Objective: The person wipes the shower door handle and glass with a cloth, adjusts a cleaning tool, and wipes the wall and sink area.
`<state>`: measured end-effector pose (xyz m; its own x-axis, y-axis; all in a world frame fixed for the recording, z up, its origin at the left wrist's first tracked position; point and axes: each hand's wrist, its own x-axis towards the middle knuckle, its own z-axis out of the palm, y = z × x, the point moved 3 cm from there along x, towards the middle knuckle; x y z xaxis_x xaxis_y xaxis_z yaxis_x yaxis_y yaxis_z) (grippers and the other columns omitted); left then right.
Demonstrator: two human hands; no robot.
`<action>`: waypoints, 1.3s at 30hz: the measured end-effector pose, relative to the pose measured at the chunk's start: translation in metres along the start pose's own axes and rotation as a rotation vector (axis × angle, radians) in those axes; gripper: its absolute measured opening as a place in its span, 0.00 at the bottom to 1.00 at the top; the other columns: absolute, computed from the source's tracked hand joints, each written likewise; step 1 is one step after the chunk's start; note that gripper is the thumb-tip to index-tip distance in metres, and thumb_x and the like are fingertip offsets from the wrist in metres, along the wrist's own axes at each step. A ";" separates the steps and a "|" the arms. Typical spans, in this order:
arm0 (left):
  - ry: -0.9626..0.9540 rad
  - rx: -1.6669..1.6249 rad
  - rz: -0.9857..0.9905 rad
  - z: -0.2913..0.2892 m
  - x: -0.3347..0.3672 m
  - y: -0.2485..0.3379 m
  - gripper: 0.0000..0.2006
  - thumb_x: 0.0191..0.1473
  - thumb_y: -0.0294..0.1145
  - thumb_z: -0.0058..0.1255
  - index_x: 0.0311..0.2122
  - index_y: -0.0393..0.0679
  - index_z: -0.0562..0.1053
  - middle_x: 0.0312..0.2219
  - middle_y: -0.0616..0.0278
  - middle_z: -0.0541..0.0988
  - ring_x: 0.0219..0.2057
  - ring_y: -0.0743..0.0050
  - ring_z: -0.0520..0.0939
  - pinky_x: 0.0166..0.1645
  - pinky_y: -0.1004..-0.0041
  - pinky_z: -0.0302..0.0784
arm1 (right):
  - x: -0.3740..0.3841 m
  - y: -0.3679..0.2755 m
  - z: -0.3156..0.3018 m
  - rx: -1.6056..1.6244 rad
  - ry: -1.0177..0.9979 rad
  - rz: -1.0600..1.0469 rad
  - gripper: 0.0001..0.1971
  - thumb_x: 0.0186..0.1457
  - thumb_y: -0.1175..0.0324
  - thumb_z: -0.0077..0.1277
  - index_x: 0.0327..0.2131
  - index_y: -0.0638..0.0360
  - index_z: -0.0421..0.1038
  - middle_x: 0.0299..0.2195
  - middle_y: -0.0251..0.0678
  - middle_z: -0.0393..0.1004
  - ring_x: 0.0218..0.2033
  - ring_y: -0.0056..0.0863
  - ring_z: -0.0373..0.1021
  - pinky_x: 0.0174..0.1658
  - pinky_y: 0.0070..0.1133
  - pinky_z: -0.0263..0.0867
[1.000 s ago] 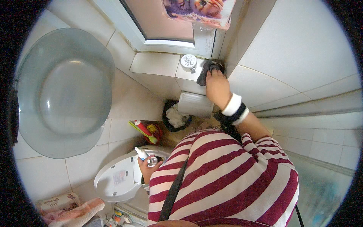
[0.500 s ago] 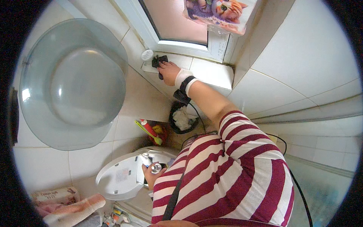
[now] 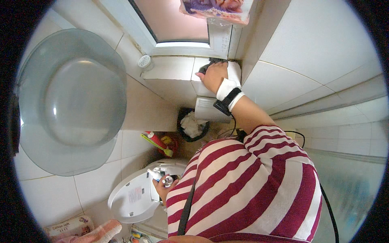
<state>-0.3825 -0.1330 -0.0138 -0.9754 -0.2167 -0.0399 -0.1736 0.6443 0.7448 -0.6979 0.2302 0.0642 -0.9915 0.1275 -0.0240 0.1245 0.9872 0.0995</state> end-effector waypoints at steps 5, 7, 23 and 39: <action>-0.048 0.009 0.081 0.004 0.011 0.017 0.24 0.24 0.34 0.71 0.34 0.46 0.77 0.34 0.49 0.64 0.38 0.51 0.69 0.43 0.63 0.65 | 0.025 -0.035 0.023 0.294 0.437 -0.298 0.26 0.52 0.51 0.44 0.40 0.70 0.67 0.40 0.54 0.68 0.46 0.45 0.63 0.53 0.35 0.53; -0.072 -0.006 0.100 0.003 0.015 0.019 0.23 0.24 0.34 0.71 0.34 0.46 0.77 0.35 0.49 0.64 0.38 0.51 0.69 0.44 0.63 0.65 | 0.035 -0.068 0.015 0.304 0.288 -0.449 0.28 0.53 0.54 0.43 0.48 0.72 0.61 0.47 0.57 0.63 0.53 0.49 0.56 0.58 0.35 0.47; -0.113 0.028 0.193 -0.002 0.027 0.031 0.23 0.26 0.34 0.70 0.34 0.44 0.76 0.36 0.51 0.65 0.40 0.53 0.69 0.44 0.63 0.65 | -0.027 0.044 -0.011 -0.093 -0.026 0.029 0.35 0.57 0.42 0.28 0.38 0.71 0.70 0.36 0.49 0.72 0.41 0.37 0.68 0.42 0.33 0.57; -0.184 0.081 0.364 -0.004 0.043 0.033 0.24 0.29 0.37 0.70 0.35 0.43 0.75 0.37 0.48 0.67 0.38 0.53 0.72 0.38 0.64 0.70 | -0.023 0.020 0.014 -0.011 0.438 -0.153 0.41 0.55 0.39 0.26 0.48 0.76 0.61 0.44 0.60 0.66 0.51 0.49 0.60 0.58 0.36 0.46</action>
<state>-0.4291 -0.1244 0.0118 -0.9817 0.1662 0.0927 0.1845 0.7120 0.6775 -0.6721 0.2488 0.0528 -0.9209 -0.0744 0.3827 -0.0228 0.9902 0.1377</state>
